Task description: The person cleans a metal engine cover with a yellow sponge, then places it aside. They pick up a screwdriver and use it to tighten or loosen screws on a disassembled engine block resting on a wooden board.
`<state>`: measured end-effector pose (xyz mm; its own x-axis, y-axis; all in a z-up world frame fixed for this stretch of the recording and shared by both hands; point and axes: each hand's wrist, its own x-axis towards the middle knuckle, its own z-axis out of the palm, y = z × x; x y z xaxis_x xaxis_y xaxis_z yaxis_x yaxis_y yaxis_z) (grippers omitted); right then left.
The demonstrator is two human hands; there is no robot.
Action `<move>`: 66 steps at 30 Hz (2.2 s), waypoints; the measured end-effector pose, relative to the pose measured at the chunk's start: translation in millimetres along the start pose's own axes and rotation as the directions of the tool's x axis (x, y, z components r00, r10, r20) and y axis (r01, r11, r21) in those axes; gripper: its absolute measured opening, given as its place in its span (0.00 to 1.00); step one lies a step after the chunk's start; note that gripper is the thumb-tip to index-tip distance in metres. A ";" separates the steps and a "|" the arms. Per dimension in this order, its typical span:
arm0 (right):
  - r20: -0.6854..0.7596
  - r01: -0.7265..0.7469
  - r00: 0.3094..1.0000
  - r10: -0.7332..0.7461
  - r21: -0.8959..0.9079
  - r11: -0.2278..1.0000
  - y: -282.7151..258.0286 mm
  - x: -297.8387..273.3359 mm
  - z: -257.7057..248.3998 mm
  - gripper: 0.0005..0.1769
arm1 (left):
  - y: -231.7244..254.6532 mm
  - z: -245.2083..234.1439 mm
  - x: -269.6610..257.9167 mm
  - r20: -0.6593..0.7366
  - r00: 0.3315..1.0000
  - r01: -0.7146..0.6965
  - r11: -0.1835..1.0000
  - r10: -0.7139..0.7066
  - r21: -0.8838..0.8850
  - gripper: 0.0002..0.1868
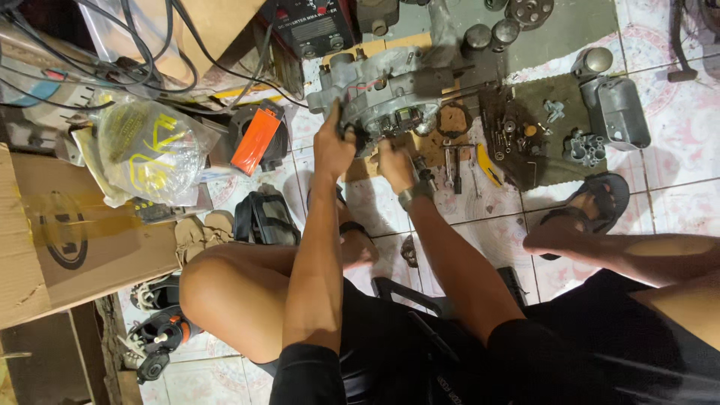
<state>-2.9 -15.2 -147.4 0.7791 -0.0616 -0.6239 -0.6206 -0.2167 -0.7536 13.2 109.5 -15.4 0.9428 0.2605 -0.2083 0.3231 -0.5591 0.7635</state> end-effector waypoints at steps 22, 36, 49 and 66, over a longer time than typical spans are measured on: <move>0.285 -0.102 0.952 0.111 -0.046 0.994 -19.3 -3.1 -38.5 0.24 | -96.2 123.4 36.5 0.113 0.885 0.464 0.832 -0.452 -0.305 0.18; 0.127 0.159 0.981 -0.144 -0.119 0.980 -18.0 -14.8 -32.7 0.23 | -83.5 120.3 40.0 0.063 0.889 0.452 0.848 -0.454 -0.278 0.15; 0.099 -0.190 0.981 0.167 0.327 0.926 -8.2 -20.4 -27.4 0.19 | -82.4 112.2 39.0 0.067 0.892 0.447 0.851 -0.447 -0.274 0.16; 0.100 0.010 0.995 -0.023 0.130 0.991 -0.1 -13.0 -24.7 0.18 | -75.4 109.3 36.7 0.055 0.902 0.428 0.866 -0.429 -0.257 0.14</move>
<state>-10.9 -38.5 -134.1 0.7804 0.0413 -0.6240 -0.6192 -0.0888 -0.7802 32.5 75.2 -147.4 0.7158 0.4317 -0.5488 0.6623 -0.1707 0.7296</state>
